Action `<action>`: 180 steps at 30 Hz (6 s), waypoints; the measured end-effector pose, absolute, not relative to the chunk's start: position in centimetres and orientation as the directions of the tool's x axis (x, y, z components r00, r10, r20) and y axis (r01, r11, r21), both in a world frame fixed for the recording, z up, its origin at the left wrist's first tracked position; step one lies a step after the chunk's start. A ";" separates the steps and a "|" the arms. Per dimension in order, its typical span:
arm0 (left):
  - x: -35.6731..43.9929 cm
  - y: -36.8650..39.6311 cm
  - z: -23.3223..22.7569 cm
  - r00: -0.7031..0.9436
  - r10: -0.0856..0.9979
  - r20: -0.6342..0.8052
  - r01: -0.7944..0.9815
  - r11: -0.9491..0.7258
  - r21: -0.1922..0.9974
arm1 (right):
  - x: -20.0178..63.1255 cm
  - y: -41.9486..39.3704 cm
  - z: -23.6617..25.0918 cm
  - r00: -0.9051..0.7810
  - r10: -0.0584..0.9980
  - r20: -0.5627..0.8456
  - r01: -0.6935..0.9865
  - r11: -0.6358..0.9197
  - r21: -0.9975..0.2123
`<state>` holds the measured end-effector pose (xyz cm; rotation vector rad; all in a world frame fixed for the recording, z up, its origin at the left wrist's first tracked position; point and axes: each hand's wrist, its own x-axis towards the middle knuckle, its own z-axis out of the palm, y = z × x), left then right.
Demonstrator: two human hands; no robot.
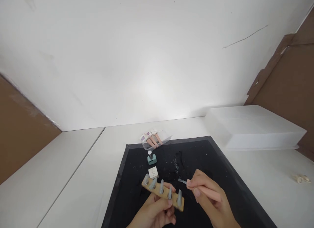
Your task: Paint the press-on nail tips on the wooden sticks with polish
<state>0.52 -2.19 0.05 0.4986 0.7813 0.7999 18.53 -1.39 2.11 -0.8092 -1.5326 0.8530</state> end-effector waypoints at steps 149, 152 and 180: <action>0.8 -1.6 -1.0 0.525 0.756 -0.390 -0.259 0.578 0.774 | 18.4 -0.8 1.3 -0.110 0.952 0.284 0.137 0.298 -0.945; 0.9 -1.3 -1.5 0.550 0.744 -0.380 -0.253 0.582 0.773 | 18.4 -0.9 1.3 -0.167 0.937 0.306 0.139 0.329 -0.934; 1.0 -1.4 -0.7 0.521 0.748 -0.411 -0.258 0.597 0.760 | 18.4 -0.9 1.3 -0.188 0.937 0.295 0.139 0.323 -0.936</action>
